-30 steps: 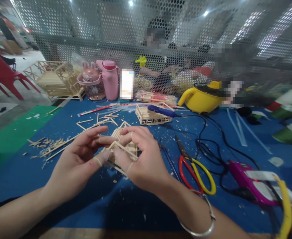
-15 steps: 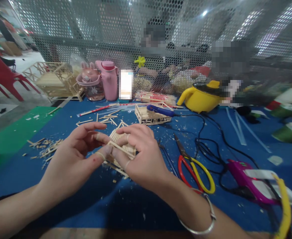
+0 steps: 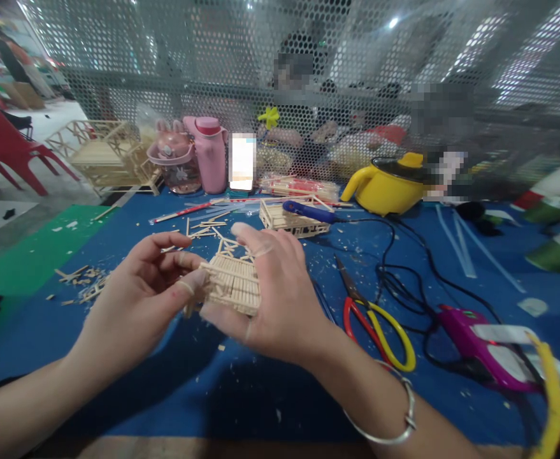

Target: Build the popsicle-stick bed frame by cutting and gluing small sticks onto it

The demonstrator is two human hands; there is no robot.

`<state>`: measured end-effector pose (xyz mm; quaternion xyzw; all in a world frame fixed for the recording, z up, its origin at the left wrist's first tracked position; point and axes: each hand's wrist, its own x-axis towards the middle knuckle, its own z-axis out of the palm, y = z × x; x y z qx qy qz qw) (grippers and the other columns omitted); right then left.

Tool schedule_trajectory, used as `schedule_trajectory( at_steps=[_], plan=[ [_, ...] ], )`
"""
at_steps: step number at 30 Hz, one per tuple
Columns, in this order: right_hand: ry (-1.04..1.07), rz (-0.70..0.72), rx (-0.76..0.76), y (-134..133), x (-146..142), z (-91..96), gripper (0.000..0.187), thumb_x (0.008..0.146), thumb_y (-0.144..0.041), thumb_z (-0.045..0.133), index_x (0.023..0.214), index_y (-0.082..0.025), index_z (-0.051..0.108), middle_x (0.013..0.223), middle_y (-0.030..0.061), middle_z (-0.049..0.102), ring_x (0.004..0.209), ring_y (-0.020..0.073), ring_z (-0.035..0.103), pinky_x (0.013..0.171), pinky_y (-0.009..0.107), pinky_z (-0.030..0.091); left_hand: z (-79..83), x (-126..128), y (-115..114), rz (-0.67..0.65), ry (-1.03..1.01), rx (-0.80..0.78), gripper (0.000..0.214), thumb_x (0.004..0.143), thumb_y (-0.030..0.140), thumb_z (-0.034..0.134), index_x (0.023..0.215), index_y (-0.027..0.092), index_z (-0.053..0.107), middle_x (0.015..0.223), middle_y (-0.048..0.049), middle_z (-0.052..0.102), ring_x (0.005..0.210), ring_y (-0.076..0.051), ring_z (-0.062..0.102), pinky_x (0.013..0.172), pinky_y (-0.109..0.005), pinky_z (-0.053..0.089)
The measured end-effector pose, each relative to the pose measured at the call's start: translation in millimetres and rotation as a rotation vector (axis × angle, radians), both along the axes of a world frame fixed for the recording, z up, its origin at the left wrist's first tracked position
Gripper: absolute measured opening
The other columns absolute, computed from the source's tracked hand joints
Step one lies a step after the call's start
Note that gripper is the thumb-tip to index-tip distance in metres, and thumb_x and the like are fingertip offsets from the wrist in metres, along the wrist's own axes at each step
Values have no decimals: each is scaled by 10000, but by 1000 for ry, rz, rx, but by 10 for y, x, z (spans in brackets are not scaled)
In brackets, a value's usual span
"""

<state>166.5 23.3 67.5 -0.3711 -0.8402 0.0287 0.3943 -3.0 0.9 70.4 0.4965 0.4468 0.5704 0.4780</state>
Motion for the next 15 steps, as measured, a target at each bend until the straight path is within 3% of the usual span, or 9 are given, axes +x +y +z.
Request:
schedule_trajectory(
  at_steps=[3,6,11,15],
  plan=[
    [194,42,-122,-51,-1,-39,646,744,-295,622,1314,-247,323,1139,79,543,1107,248,516,1014,476,360,-5,-12,5,6,-22,-17,290,764,139,615,1003,205,464,744,49,600,600,-58,566,527,-149,475],
    [279,34,-282,-92,-34,-56,611,747,-172,607,1295,-262,353,1059,54,602,1026,213,589,932,401,449,-5,-12,1,12,-18,-21,284,756,136,614,991,203,468,733,50,600,594,-60,563,519,-148,468],
    [322,27,-502,-91,-104,-10,560,740,-184,631,1243,-276,405,917,5,663,845,174,660,687,272,526,-6,-1,-31,-1,-16,-21,291,743,130,615,983,201,466,726,50,600,567,-57,550,489,-142,451],
    [301,19,-553,-62,-124,52,515,744,-182,634,1206,-287,433,848,-28,673,764,142,659,644,240,509,-13,-6,-74,-2,-5,-53,313,750,135,622,1010,203,460,759,43,606,613,-62,563,528,-151,470]
  ],
)
